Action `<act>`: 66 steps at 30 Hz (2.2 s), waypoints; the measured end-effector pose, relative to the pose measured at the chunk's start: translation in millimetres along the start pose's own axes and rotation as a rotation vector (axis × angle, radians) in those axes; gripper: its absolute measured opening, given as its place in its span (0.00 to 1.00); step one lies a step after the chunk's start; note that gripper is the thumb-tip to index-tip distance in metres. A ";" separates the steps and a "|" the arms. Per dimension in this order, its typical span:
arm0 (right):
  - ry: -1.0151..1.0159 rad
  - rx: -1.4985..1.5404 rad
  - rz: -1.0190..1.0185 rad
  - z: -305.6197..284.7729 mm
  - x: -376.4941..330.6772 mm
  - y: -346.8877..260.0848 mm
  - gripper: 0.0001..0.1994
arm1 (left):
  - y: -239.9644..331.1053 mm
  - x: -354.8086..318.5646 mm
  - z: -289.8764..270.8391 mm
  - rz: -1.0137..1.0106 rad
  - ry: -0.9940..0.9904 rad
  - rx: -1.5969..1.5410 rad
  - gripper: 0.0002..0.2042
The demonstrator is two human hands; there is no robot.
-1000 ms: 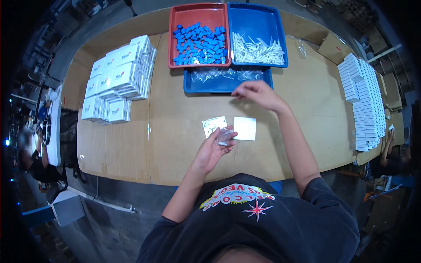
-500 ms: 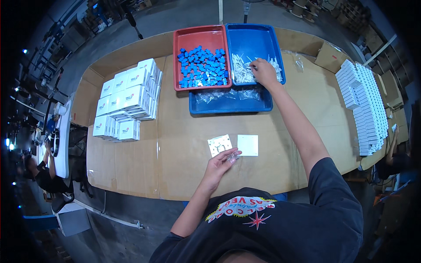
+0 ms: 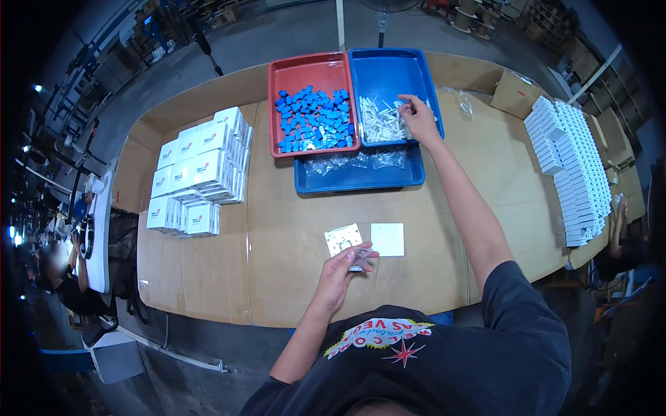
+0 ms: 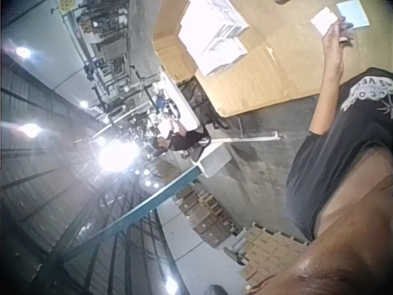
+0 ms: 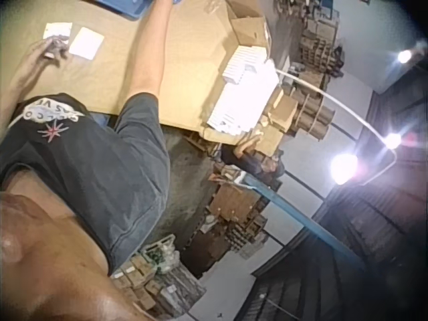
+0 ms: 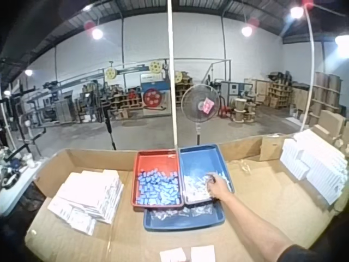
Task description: The person assembles electronic components by hand, packaging them into cardboard boxes at a workstation.
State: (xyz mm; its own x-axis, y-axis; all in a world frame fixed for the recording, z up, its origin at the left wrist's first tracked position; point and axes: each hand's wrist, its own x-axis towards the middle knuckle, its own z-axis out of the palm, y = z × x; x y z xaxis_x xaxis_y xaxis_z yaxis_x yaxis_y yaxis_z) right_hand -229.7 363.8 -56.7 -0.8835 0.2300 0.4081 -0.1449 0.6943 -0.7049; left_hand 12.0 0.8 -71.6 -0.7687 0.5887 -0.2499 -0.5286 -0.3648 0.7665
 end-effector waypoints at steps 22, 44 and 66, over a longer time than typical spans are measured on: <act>-0.426 0.810 0.412 -27.7 -167.2 -107.8 0.09 | -16.3 15.4 -15.7 -0.247 -0.001 -0.406 0.27; -1.131 0.533 0.057 -12.3 -199.9 -126.1 0.09 | -20.6 13.8 -9.3 -0.229 0.061 -0.046 0.21; -1.071 0.676 0.227 -6.7 -202.1 -122.7 0.12 | -0.8 11.2 1.5 -0.098 -0.011 -0.075 0.21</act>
State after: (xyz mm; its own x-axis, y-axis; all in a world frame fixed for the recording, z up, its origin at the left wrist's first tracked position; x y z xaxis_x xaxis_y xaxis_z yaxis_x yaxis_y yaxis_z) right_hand -30.4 236.7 -48.8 -0.7877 -0.5812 -0.2045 0.1373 0.1579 -0.9779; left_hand 4.3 8.8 -74.1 -0.7082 0.6319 -0.3149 -0.6269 -0.3576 0.6922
